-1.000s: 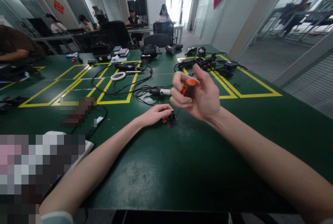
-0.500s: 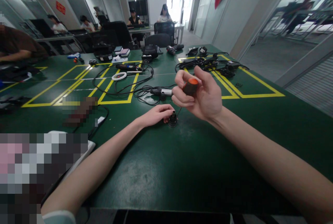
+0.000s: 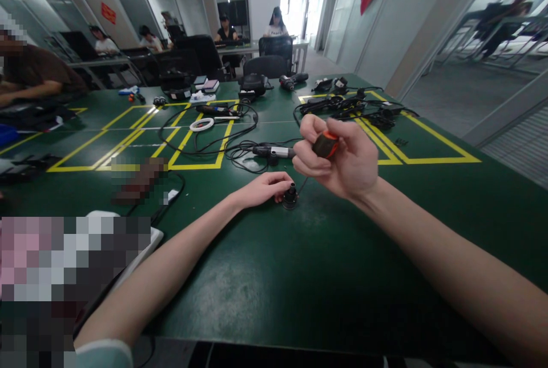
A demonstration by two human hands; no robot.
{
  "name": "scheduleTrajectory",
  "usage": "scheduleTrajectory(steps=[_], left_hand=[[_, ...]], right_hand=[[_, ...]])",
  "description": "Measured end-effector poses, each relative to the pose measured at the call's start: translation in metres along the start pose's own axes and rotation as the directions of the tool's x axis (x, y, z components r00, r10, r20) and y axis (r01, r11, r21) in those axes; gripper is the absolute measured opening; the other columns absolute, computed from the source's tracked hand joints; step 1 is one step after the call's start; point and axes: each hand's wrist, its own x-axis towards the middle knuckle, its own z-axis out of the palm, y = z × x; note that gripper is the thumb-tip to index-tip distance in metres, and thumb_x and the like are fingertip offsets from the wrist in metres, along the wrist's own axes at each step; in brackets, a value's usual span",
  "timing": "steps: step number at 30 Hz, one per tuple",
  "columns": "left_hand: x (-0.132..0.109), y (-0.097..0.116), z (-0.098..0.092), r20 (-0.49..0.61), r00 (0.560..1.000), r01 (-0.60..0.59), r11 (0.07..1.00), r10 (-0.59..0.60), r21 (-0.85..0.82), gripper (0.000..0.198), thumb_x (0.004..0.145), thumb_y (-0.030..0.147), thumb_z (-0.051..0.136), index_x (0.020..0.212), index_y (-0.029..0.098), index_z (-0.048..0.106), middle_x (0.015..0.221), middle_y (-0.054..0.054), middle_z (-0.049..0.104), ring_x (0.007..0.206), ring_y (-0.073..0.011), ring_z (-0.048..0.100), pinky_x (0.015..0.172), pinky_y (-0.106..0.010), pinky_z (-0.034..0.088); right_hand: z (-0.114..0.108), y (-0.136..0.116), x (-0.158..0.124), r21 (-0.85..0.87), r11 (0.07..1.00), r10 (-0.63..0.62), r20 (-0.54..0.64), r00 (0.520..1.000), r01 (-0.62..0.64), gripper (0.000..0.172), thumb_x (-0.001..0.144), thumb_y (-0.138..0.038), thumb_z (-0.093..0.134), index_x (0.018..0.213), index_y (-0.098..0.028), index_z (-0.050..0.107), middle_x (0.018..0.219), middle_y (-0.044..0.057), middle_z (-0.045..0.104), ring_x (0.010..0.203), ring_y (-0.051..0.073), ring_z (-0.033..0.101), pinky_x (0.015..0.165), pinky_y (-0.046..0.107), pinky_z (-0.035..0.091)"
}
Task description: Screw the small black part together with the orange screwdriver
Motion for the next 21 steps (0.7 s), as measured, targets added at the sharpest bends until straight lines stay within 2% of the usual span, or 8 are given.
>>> scheduleTrajectory(steps=[2, 5, 9, 13, 17, 19, 21], left_hand=[[0.0003, 0.0000, 0.0001, 0.002, 1.000, 0.001, 1.000, -0.001, -0.001, 0.038, 0.092, 0.052, 0.062, 0.095, 0.014, 0.062, 0.091, -0.006, 0.071, 0.068, -0.0094, 0.055, 0.066, -0.023, 0.047], [0.0010, -0.0004, 0.0001, 0.004, 1.000, 0.004, 1.000, -0.004, -0.005, 0.039, 0.092, 0.053, 0.061, 0.095, 0.014, 0.061, 0.089, -0.005, 0.070, 0.068, -0.0093, 0.055, 0.065, -0.023, 0.047], [0.0016, 0.0003, 0.0006, 0.001, 1.000, 0.004, 1.000, -0.004, -0.003, 0.041, 0.090, 0.055, 0.061, 0.095, 0.014, 0.061, 0.089, -0.005, 0.069, 0.066, -0.0089, 0.053, 0.065, -0.024, 0.047], [0.0013, 0.0024, 0.0012, 0.002, 1.000, 0.006, 1.000, -0.006, 0.013, 0.037, 0.092, 0.051, 0.059, 0.093, 0.014, 0.062, 0.088, -0.005, 0.069, 0.066, -0.0090, 0.054, 0.065, -0.024, 0.046], [0.0007, 0.0037, 0.0013, 0.006, 1.000, 0.005, 1.000, -0.005, 0.011, 0.034, 0.093, 0.049, 0.059, 0.093, 0.014, 0.060, 0.088, -0.005, 0.069, 0.066, -0.0095, 0.053, 0.065, -0.024, 0.046], [0.0004, 0.0038, 0.0012, 0.009, 1.000, 0.004, 1.000, -0.004, 0.006, 0.034, 0.093, 0.048, 0.058, 0.092, 0.015, 0.059, 0.089, -0.006, 0.069, 0.067, -0.0101, 0.053, 0.065, -0.025, 0.046], [0.0004, 0.0035, 0.0010, 0.013, 1.000, 0.003, 1.000, -0.003, 0.004, 0.034, 0.093, 0.049, 0.059, 0.091, 0.015, 0.058, 0.089, -0.006, 0.069, 0.067, -0.0104, 0.053, 0.066, -0.025, 0.046]], right_hand=[[0.0026, -0.0003, 0.0003, -0.026, 0.999, -0.032, -0.002, 0.999, 0.032, 0.041, 0.097, -0.053, 0.062, 0.072, -0.022, 0.048, 0.050, -0.009, 0.036, 0.041, 0.008, 0.026, 0.042, 0.022, 0.025], [0.0061, -0.0013, 0.0022, -0.033, 0.999, -0.030, -0.023, 0.999, 0.029, 0.046, 0.100, -0.049, 0.060, 0.066, -0.021, 0.044, 0.056, -0.005, 0.043, 0.044, 0.009, 0.032, 0.043, 0.023, 0.028], [0.0060, -0.0003, 0.0029, 0.021, 0.999, 0.024, -0.019, 1.000, -0.024, 0.052, 0.102, -0.054, 0.056, 0.064, -0.022, 0.040, 0.055, -0.006, 0.038, 0.044, 0.008, 0.031, 0.043, 0.022, 0.028], [0.0039, 0.0014, 0.0004, 0.036, 0.999, 0.020, -0.020, 1.000, -0.019, 0.045, 0.099, -0.056, 0.059, 0.072, -0.023, 0.045, 0.052, -0.009, 0.033, 0.043, 0.009, 0.026, 0.042, 0.022, 0.026], [0.0053, -0.0013, -0.0009, -0.007, 0.999, -0.036, -0.004, 0.999, 0.036, 0.033, 0.102, -0.041, 0.054, 0.075, -0.021, 0.051, 0.055, -0.006, 0.043, 0.045, 0.009, 0.034, 0.047, 0.022, 0.031], [0.0057, -0.0032, -0.0004, -0.014, 0.999, -0.034, 0.002, 0.999, 0.034, 0.036, 0.105, -0.032, 0.045, 0.073, -0.019, 0.055, 0.059, -0.003, 0.047, 0.048, 0.009, 0.041, 0.051, 0.022, 0.035], [0.0049, -0.0037, 0.0007, -0.007, 1.000, -0.027, 0.006, 1.000, 0.027, 0.044, 0.106, -0.031, 0.042, 0.066, -0.017, 0.055, 0.059, -0.002, 0.045, 0.049, 0.009, 0.042, 0.051, 0.022, 0.034]])
